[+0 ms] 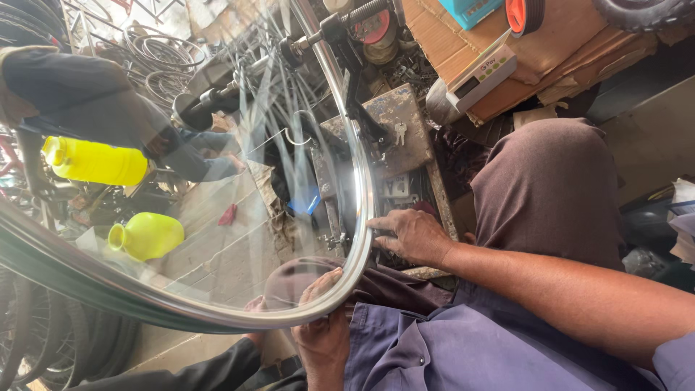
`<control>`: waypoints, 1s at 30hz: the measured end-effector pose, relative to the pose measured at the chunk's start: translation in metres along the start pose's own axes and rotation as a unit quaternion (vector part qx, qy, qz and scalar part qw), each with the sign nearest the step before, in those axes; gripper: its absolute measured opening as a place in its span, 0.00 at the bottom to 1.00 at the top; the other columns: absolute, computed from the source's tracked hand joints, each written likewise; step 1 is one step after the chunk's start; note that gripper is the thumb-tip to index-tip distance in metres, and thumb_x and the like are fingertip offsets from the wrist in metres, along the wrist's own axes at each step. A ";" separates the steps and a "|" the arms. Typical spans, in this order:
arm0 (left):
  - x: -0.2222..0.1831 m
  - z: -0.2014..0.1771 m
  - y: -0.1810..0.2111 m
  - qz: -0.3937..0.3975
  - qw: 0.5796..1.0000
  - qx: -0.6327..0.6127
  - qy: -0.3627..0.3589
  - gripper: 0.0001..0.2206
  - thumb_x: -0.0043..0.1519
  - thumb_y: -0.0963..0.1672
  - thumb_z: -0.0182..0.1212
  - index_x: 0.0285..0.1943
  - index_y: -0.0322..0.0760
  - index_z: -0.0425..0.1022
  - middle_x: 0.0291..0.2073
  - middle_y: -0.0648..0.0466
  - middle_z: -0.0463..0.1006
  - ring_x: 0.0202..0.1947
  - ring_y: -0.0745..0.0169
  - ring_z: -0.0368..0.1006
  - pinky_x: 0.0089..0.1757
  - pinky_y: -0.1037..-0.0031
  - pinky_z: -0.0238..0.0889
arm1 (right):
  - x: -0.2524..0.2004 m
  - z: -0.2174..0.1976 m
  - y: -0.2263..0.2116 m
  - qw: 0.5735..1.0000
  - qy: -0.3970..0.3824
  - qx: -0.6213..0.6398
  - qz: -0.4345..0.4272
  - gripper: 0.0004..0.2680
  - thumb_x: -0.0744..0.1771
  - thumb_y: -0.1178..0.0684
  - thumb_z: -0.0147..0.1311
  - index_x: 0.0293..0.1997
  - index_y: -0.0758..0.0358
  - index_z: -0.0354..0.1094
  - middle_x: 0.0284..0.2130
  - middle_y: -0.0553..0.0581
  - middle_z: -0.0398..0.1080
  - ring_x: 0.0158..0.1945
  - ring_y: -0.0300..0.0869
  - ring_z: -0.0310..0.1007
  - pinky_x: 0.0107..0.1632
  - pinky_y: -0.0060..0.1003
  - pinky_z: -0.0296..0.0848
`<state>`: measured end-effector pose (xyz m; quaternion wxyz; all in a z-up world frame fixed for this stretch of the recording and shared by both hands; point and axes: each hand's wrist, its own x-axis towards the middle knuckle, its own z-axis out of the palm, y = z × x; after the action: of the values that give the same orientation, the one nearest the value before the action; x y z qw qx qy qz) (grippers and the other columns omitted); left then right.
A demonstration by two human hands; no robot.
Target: The person threads spokes through a bicycle rim and tightens them by hand while the wheel is mounted on a truing stand.
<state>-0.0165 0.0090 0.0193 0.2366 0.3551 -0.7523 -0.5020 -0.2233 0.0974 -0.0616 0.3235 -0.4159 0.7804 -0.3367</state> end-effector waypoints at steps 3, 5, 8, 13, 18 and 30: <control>0.001 -0.002 -0.001 0.148 0.979 0.142 -0.003 0.12 0.62 0.36 0.60 0.54 0.31 0.80 0.49 0.47 0.83 0.52 0.56 0.81 0.51 0.68 0.77 | 0.000 -0.001 -0.001 1.000 0.001 -0.001 0.000 0.16 0.66 0.41 0.57 0.60 0.44 0.71 0.40 0.57 0.75 0.46 0.48 0.76 0.53 0.47 0.73; 0.000 -0.002 0.000 0.090 0.988 0.129 -0.004 0.11 0.61 0.37 0.61 0.52 0.32 0.81 0.48 0.47 0.84 0.50 0.57 0.82 0.47 0.69 0.78 | -0.001 -0.002 -0.001 1.000 0.002 -0.001 0.002 0.16 0.66 0.41 0.57 0.60 0.44 0.72 0.40 0.57 0.75 0.46 0.48 0.76 0.52 0.47 0.73; 0.001 -0.003 0.002 0.091 0.988 0.122 -0.003 0.11 0.61 0.37 0.60 0.52 0.32 0.81 0.48 0.47 0.84 0.50 0.56 0.82 0.49 0.69 0.77 | -0.001 -0.002 -0.002 1.000 -0.003 -0.005 0.007 0.16 0.66 0.41 0.57 0.60 0.44 0.71 0.39 0.57 0.74 0.45 0.48 0.76 0.52 0.47 0.73; 0.001 -0.001 0.000 0.094 0.988 0.119 0.010 0.10 0.62 0.37 0.61 0.51 0.31 0.80 0.47 0.47 0.84 0.50 0.56 0.82 0.49 0.69 0.76 | -0.001 -0.003 -0.003 1.000 0.005 -0.001 0.002 0.16 0.66 0.41 0.57 0.60 0.44 0.71 0.39 0.57 0.74 0.45 0.49 0.76 0.52 0.48 0.73; 0.002 -0.002 0.003 0.136 0.979 0.154 0.006 0.11 0.61 0.36 0.60 0.51 0.31 0.80 0.47 0.46 0.84 0.51 0.55 0.81 0.50 0.69 0.75 | -0.001 -0.002 -0.002 1.000 0.008 -0.003 0.000 0.16 0.65 0.40 0.57 0.59 0.45 0.72 0.39 0.58 0.74 0.45 0.49 0.76 0.51 0.49 0.73; 0.000 -0.003 0.001 0.019 0.992 0.122 -0.005 0.12 0.61 0.38 0.62 0.53 0.37 0.80 0.47 0.50 0.85 0.41 0.63 0.85 0.37 0.74 0.77 | -0.001 -0.001 -0.001 1.000 0.003 -0.008 -0.005 0.16 0.66 0.40 0.56 0.59 0.45 0.71 0.38 0.57 0.75 0.44 0.48 0.76 0.51 0.47 0.74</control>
<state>-0.0146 0.0069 0.0215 0.1973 0.3650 -0.8155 -0.4035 -0.2236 0.0983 -0.0600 0.3159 -0.4216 0.7819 -0.3332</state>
